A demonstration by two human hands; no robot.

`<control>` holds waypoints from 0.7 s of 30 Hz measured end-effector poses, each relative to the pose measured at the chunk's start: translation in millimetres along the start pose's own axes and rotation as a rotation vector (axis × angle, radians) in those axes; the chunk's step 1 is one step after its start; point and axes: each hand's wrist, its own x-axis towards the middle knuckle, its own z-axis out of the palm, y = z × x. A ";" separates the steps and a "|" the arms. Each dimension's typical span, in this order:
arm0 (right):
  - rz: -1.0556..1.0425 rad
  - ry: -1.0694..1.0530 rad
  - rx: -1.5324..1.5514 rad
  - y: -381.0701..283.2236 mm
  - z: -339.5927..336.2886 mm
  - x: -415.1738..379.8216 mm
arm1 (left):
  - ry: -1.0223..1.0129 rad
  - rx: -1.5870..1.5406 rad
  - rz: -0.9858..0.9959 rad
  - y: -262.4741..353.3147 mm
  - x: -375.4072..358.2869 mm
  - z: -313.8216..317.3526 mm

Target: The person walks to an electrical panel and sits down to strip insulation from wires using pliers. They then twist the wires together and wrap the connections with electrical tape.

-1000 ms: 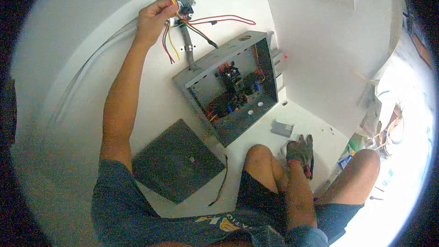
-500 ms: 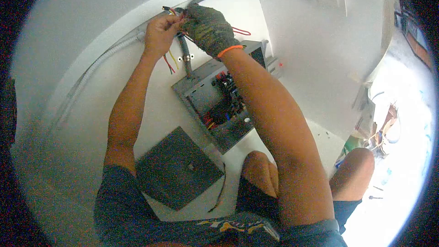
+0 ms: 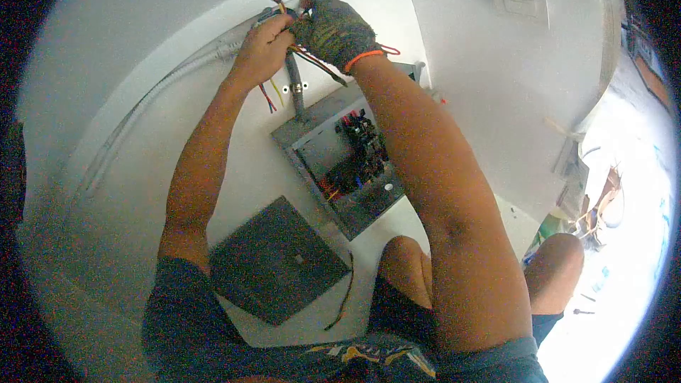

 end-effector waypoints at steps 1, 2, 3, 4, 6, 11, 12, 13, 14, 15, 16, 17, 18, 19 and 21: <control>-0.011 0.010 0.034 1.0 -0.2 -0.7 | 0.037 -0.074 -0.037 3.9 2.0 1.8; -0.009 0.009 0.032 6.2 -0.7 0.8 | 0.037 -0.077 -0.037 8.5 1.8 4.4; -0.042 -0.075 -0.081 13.7 -2.2 3.4 | -0.047 -0.048 -0.105 13.6 -0.1 7.2; -0.076 -0.159 -0.193 24.3 -0.4 6.0 | -0.129 -0.017 -0.174 19.4 -2.3 7.4; -0.155 -0.043 -0.222 62.3 31.1 2.7 | -0.168 0.040 -0.140 20.6 -4.0 7.6; -0.068 -0.212 -0.519 61.7 40.0 23.0 | -0.151 0.177 -0.210 19.6 0.4 12.5; -0.065 -0.214 -0.519 65.1 37.4 25.2 | -0.155 0.175 -0.211 19.3 -1.8 14.0; -0.027 -0.305 -0.584 67.3 30.6 28.3 | -0.096 0.220 -0.217 16.1 -4.9 17.0; 0.012 -0.397 -0.648 69.6 23.2 31.1 | -0.037 0.264 -0.223 13.3 -9.2 20.2; 0.048 -0.482 -0.707 69.8 18.6 37.7 | -0.037 0.272 -0.217 10.0 -18.2 23.7; -0.061 -0.207 -0.786 96.5 48.4 45.2 | 0.064 0.250 -0.065 5.8 -32.1 27.3; -0.064 -0.202 -0.782 94.1 44.2 55.1 | 0.155 0.222 0.087 5.5 -38.4 28.0; -0.159 -0.201 -0.788 95.3 39.7 58.2 | 0.120 0.208 0.117 0.1 -41.2 27.9; -0.233 -0.215 -0.779 95.4 37.2 48.7 | 0.094 0.192 0.090 5.2 -42.9 23.9; 0.093 -0.083 -0.292 77.1 15.3 33.7 | 0.024 -0.037 -0.162 15.6 -31.7 11.9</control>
